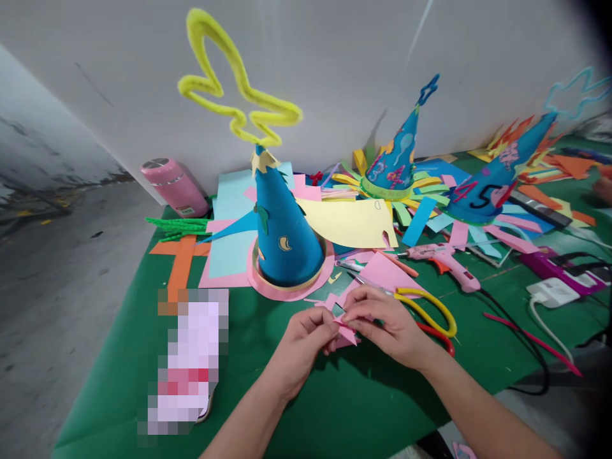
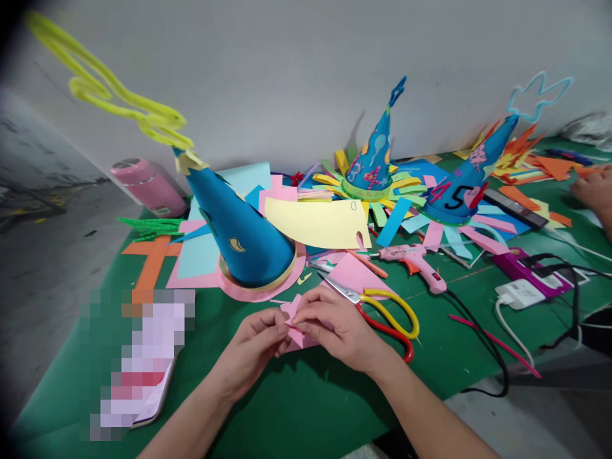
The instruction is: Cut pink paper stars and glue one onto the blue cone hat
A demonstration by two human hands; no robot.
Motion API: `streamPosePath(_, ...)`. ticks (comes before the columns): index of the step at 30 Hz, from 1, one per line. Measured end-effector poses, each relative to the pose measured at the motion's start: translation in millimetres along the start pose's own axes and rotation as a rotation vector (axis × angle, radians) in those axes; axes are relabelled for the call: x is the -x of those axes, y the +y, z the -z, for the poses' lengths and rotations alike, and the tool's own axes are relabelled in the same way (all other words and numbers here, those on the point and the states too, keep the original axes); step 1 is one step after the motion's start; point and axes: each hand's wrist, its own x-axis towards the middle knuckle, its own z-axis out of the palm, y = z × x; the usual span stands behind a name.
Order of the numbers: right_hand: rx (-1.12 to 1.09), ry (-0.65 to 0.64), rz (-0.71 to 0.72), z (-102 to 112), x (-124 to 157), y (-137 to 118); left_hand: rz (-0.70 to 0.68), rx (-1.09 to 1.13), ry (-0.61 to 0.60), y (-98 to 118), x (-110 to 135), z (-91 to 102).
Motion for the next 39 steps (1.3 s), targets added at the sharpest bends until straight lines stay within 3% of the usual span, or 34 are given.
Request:
streamPosePath(4, -0.030, -0.002, -0.050, -1, 1, -4, -0.138, -0.270, 0.089, 1, 1, -3.1)
streamPosePath(10, -0.159, 0.182, -0.212, -9, 5, -4, -0.402, -0.652, 0.272, -3, 0, -5.6)
streamPosePath(14, -0.147, 0.197, -0.271, -17, 2, -5, -0.621, -0.950, 0.302, -9, 1, -5.4)
streamPosePath(17, -0.168, 0.185, -0.354, -21, -3, -9, -0.709, -1.098, 0.334, -10, 2, -6.0)
streamPosePath(20, -0.161, 0.181, -0.404, -20, -7, -11, -0.664, -1.055, 0.339, -7, 3, -7.1)
streamPosePath(29, -0.370, 0.130, -0.467, -13, -9, -7, -0.247, -0.443, 0.119, 2, 2, -5.5)
streamPosePath(39, -0.329, 0.122, -0.489, -9, -9, -9, -0.062, -0.103, -0.004, 1, 0, -1.5)
